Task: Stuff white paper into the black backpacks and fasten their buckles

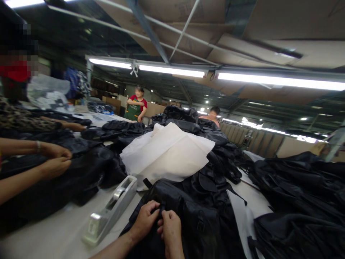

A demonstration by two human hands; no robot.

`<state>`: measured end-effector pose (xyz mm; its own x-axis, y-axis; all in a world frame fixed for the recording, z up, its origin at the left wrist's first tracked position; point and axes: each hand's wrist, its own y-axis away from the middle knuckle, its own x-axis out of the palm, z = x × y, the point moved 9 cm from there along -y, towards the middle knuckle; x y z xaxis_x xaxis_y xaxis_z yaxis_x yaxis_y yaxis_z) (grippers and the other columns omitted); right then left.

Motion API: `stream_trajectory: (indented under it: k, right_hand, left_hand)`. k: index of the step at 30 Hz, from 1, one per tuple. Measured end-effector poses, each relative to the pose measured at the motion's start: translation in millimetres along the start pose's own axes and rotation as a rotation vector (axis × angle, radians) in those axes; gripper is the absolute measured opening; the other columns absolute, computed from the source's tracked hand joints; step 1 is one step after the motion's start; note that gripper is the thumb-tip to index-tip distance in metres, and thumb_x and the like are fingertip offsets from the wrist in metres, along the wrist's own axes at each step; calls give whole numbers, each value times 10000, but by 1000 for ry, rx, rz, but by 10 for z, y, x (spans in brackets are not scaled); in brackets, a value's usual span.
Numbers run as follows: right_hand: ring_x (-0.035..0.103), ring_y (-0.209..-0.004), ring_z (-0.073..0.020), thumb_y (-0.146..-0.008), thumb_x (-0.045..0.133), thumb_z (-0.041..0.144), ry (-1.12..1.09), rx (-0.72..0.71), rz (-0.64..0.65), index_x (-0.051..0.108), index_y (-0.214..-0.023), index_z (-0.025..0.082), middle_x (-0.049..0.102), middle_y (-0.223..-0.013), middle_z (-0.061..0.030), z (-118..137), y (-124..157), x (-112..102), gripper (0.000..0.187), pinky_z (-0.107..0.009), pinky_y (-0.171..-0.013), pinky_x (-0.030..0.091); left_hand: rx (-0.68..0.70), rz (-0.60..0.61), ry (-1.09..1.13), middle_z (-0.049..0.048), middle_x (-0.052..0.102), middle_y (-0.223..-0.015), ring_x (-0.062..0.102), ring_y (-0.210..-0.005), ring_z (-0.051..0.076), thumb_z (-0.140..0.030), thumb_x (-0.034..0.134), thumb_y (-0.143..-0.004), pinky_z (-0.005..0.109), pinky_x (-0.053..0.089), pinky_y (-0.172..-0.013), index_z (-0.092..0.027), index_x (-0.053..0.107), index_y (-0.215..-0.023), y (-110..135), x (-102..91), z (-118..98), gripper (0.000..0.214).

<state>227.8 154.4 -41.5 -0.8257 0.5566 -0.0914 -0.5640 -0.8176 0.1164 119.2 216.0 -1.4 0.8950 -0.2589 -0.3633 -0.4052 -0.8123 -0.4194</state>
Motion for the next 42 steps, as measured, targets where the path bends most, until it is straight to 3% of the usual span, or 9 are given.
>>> stream_trajectory:
  k: [12,18,22,25,32,35,38,40,42]
  right_hand:
    - [488,-392,-118,-802,426,389,255,-245,-158,482,-662,205,501,-491,16,277,-195,-40,238,-231,-401,400]
    - [564,-464,-159,-778,459,390,140,-189,-62,415,-1049,158,561,-598,16,157,-60,30,360,-229,-395,399]
    - [634,-700,-233,-850,370,400,415,-408,-146,446,-1068,154,637,-779,-77,417,63,44,338,-315,-628,463]
    - [632,-799,-315,-890,315,404,715,-414,-219,448,-1132,137,652,-858,-145,544,33,55,384,-381,-663,448]
    - [637,-830,-234,-881,405,299,748,-487,-107,423,-1211,197,663,-891,-75,625,72,115,345,-294,-691,449]
    - [641,-784,-254,-898,375,354,833,-418,-255,480,-1149,188,668,-853,-86,812,138,-44,319,-311,-658,443]
    - [632,-799,-217,-906,354,365,797,-510,-310,549,-1026,207,665,-868,-61,1152,337,-392,278,-278,-689,423]
    - [620,-811,-191,-901,352,375,775,-562,-354,575,-951,220,658,-867,-41,1251,560,-863,277,-260,-720,407]
    - [605,-828,-187,-878,370,403,776,-494,-408,579,-944,221,652,-876,-32,1086,793,-1471,285,-265,-745,401]
  left_hand:
    - [50,-22,-76,29,591,-767,551,-811,190,-233,439,-781,301,375,-808,-201,579,-722,-12,15,37,156]
    - [37,-42,-33,31,583,-753,551,-780,188,-250,421,-796,295,392,-777,-197,568,-720,12,4,67,173]
    - [63,-39,24,24,579,-742,548,-764,185,-295,445,-811,298,403,-768,-193,570,-724,31,5,71,183]
    - [54,-23,65,17,588,-736,554,-750,180,-321,469,-812,288,414,-755,-192,576,-725,36,7,100,189]
    - [27,18,80,15,607,-730,569,-733,176,-378,438,-827,266,437,-718,-189,574,-708,11,64,93,261]
    - [36,29,-20,17,610,-741,579,-746,186,-412,435,-820,288,448,-742,-190,576,-738,-49,68,58,276]
    - [45,-27,-107,37,624,-847,584,-843,208,-451,431,-820,328,448,-805,-191,596,-846,-35,-85,34,310]
    - [68,-114,-171,54,618,-939,566,-926,226,-459,447,-815,365,424,-866,-191,589,-943,109,-282,-14,329]
    - [124,-143,-236,57,609,-987,545,-975,235,-449,467,-814,391,394,-906,-202,578,-995,379,-415,-115,325]
